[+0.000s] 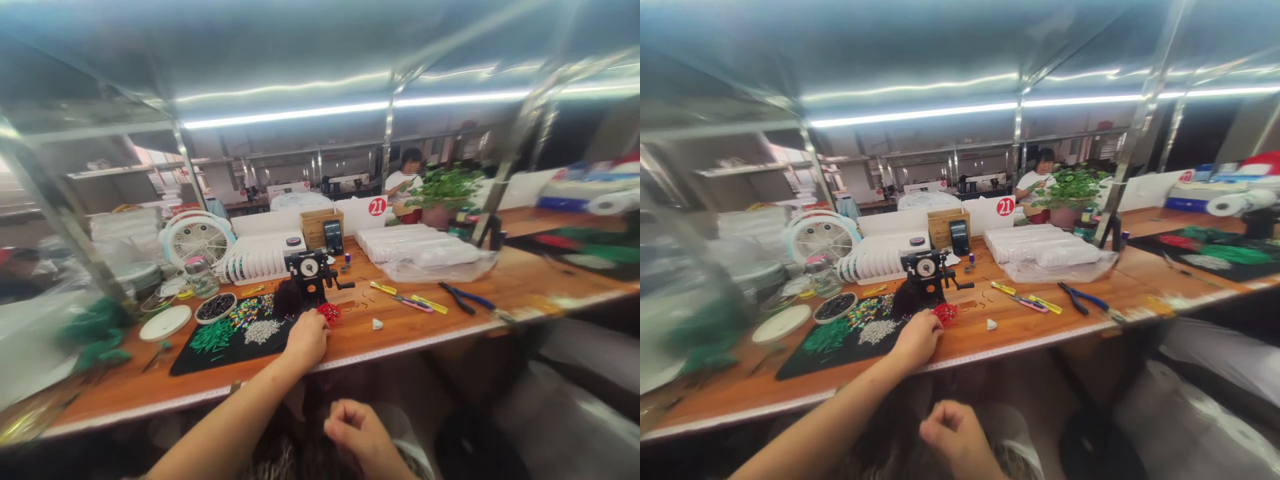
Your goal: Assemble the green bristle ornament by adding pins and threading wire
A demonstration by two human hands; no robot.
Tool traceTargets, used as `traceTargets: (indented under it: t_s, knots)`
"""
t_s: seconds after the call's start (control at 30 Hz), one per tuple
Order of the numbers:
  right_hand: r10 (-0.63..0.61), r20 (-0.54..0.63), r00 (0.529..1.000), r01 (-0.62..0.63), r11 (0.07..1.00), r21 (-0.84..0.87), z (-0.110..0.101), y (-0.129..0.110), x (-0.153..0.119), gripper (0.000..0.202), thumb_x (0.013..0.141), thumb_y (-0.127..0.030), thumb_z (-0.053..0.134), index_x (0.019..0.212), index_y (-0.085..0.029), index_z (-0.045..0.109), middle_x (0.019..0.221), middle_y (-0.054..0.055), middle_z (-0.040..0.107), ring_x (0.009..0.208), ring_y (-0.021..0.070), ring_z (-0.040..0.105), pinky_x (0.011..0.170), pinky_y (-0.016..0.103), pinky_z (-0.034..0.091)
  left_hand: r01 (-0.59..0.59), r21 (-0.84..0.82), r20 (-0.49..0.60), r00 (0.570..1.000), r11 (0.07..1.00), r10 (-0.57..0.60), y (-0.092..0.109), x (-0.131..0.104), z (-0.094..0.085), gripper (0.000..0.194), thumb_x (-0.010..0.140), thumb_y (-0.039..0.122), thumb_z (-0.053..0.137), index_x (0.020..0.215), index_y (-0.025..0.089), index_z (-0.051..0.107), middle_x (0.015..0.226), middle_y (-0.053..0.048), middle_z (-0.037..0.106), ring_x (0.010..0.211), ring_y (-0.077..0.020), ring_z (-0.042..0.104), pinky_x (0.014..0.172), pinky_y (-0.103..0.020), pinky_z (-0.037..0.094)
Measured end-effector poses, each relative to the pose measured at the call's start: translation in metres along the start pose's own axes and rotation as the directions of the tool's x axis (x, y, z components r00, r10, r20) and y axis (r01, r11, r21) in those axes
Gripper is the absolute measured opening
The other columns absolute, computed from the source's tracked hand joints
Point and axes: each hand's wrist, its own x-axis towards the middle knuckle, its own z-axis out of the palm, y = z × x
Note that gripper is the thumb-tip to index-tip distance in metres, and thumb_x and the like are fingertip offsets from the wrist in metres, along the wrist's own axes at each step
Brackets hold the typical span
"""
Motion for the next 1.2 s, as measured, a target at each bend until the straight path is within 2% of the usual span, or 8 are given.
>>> traceTargets:
  t_s: [0.17,0.27,0.37,0.53,0.73,1.03,1.1,1.2]
  knots:
    - [-0.045,-0.048,0.998,0.045,0.999,0.009,0.001,-0.02,0.003,0.044,0.066,-0.046,0.071,0.056,-0.017,0.041,0.047,-0.008,0.035,0.043,0.0037,0.026,0.042,0.02,0.018,0.126,-0.321,0.038,0.992,0.939,-0.121,-0.004,-0.043,-0.03,0.017,0.085,0.028,0.047,0.08,0.015,0.058,0.077,-0.005,0.064,0.069,-0.0164,0.059,0.064,-0.027,0.046]
    - [-0.082,-0.053,0.995,0.081,0.996,-0.024,0.007,-0.038,0.01,0.04,0.073,-0.044,0.067,0.057,-0.017,0.042,0.043,-0.009,0.032,0.041,0.004,0.023,0.042,0.021,0.014,0.354,-0.756,0.272,0.935,0.55,-0.228,-0.012,-0.081,-0.044,0.015,0.08,0.029,0.058,0.081,0.015,0.054,0.071,-0.003,0.063,0.06,-0.0107,0.056,0.052,-0.018,0.042]
    - [-0.068,-0.024,0.997,0.067,0.997,-0.038,0.023,-0.051,0.02,0.035,0.072,-0.042,0.068,0.06,-0.016,0.047,0.044,-0.008,0.035,0.041,0.0037,0.024,0.041,0.021,0.014,0.469,-0.874,0.428,0.867,0.126,-0.256,-0.018,-0.11,-0.05,0.024,0.068,0.02,0.073,0.081,0.013,0.054,0.066,-0.001,0.061,0.054,-0.0068,0.054,0.049,-0.014,0.04]
    - [0.004,0.082,0.997,0.005,0.994,-0.105,0.053,-0.057,0.031,0.033,0.068,-0.043,0.072,0.063,-0.014,0.056,0.045,-0.006,0.043,0.04,0.0039,0.027,0.041,0.021,0.018,0.437,-0.899,0.423,0.862,-0.012,-0.28,-0.025,-0.13,-0.051,0.028,0.064,0.015,0.077,0.08,0.012,0.053,0.063,-0.001,0.06,0.048,-0.0054,0.052,0.046,-0.014,0.042]
    - [0.032,0.118,0.992,-0.014,0.988,-0.152,0.066,-0.051,0.036,0.033,0.07,-0.044,0.069,0.065,-0.014,0.058,0.05,-0.004,0.05,0.041,0.0037,0.028,0.041,0.021,0.019,0.389,-0.918,0.355,0.89,0.071,-0.286,-0.038,-0.138,-0.046,0.026,0.07,0.029,0.073,0.076,0.011,0.056,0.062,-0.002,0.061,0.047,-0.0067,0.053,0.046,-0.016,0.042]
    - [0.045,0.037,0.998,-0.031,0.951,-0.306,0.068,-0.046,0.04,0.031,0.071,-0.044,0.068,0.068,-0.014,0.059,0.053,-0.003,0.051,0.043,0.0063,0.038,0.041,0.02,0.024,0.187,-0.5,0.002,0.977,0.845,-0.215,-0.039,-0.147,-0.063,0.016,0.078,0.022,0.056,0.068,0.016,0.067,0.056,0.001,0.06,0.057,-0.0128,0.054,0.058,-0.023,0.038]
    - [0.063,0.025,0.998,-0.055,0.968,-0.245,0.069,-0.044,0.04,0.031,0.069,-0.043,0.07,0.068,-0.014,0.06,0.05,-0.004,0.048,0.041,0.0048,0.034,0.04,0.02,0.02,0.185,-0.52,-0.013,0.975,0.834,-0.224,-0.04,-0.147,-0.064,0.017,0.078,0.024,0.057,0.065,0.017,0.065,0.056,0.001,0.06,0.057,-0.0133,0.053,0.059,-0.024,0.038]
    - [0.109,0.015,0.994,-0.109,0.994,-0.023,0.071,-0.042,0.042,0.031,0.065,-0.04,0.074,0.065,-0.014,0.058,0.047,-0.007,0.039,0.04,0.0028,0.026,0.039,0.02,0.013,0.241,-0.759,0.079,0.956,0.605,-0.281,-0.045,-0.147,-0.06,0.015,0.074,0.029,0.065,0.068,0.015,0.064,0.067,-0.002,0.065,0.064,-0.0148,0.056,0.064,-0.024,0.041]
